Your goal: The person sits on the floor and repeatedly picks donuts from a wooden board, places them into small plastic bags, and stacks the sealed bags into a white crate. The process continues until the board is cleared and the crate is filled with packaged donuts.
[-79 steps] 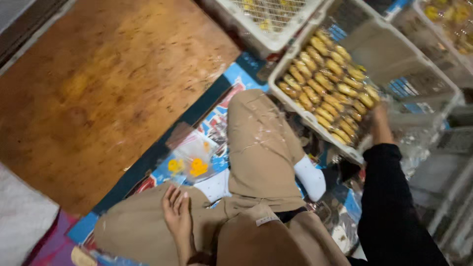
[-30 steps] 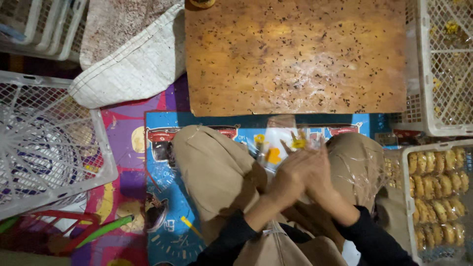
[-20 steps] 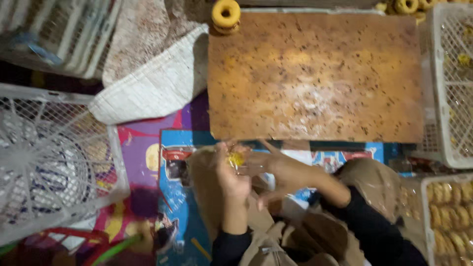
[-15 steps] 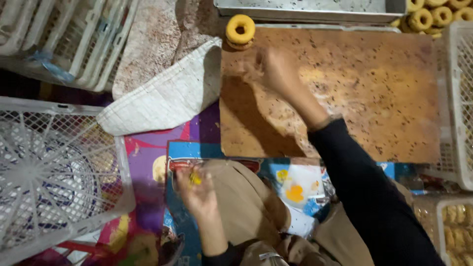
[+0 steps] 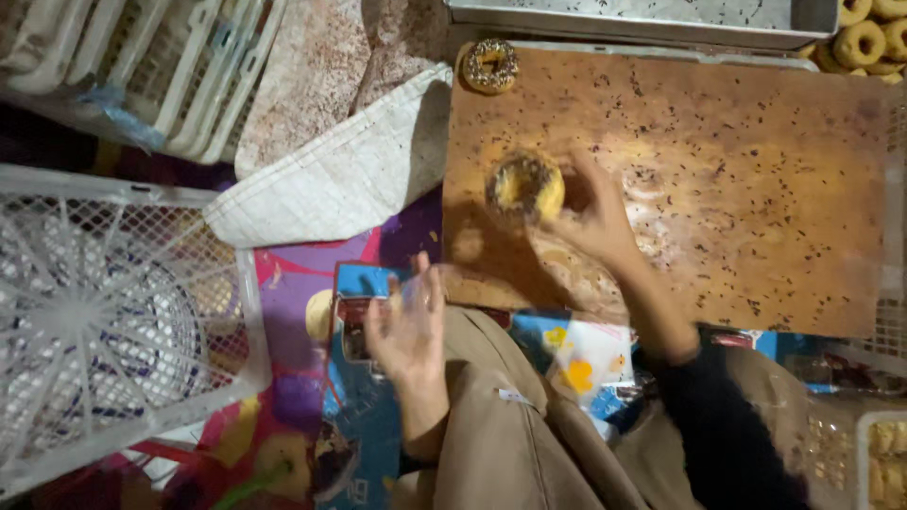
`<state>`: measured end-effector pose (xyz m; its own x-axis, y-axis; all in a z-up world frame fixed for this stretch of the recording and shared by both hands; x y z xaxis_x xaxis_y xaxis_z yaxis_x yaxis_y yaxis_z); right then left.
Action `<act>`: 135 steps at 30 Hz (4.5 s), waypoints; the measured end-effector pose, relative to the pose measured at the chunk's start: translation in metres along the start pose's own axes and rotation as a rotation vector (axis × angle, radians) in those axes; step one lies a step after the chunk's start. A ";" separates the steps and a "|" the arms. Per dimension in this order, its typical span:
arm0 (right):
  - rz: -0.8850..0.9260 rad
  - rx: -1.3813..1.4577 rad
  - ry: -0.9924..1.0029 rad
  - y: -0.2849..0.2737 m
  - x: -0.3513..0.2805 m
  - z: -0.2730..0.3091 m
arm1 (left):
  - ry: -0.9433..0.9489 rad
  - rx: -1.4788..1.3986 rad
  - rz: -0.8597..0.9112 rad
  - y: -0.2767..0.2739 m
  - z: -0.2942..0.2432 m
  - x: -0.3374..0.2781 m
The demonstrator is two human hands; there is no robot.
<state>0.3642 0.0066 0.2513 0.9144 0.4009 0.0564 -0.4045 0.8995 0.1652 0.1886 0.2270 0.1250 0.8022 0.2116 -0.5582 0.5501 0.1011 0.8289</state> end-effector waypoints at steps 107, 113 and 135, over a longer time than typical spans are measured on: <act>-1.441 -0.893 0.491 -0.462 -0.932 -0.103 | 0.384 2.270 1.393 -0.102 0.239 -0.102; -1.410 -1.016 0.650 -0.404 -0.874 -0.028 | 0.361 2.255 1.451 -0.126 0.235 -0.117; -0.788 -0.910 0.449 -0.285 -0.739 -0.025 | 0.351 2.242 1.203 -0.113 0.248 -0.161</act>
<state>-0.1966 -0.5412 0.1380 0.8968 -0.4275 -0.1138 0.2127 0.6421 -0.7365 0.0542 -0.0593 0.1126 0.8687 -0.4923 0.0551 -0.3337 -0.6636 -0.6696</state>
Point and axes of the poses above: each hand's wrist, its own x-axis towards the middle knuckle, its own y-axis out of the palm, z = x × y, the point moved 10 cm from there along x, towards the middle knuckle, and after that the axes turned 14 degrees about x, right-handed, at the moved point
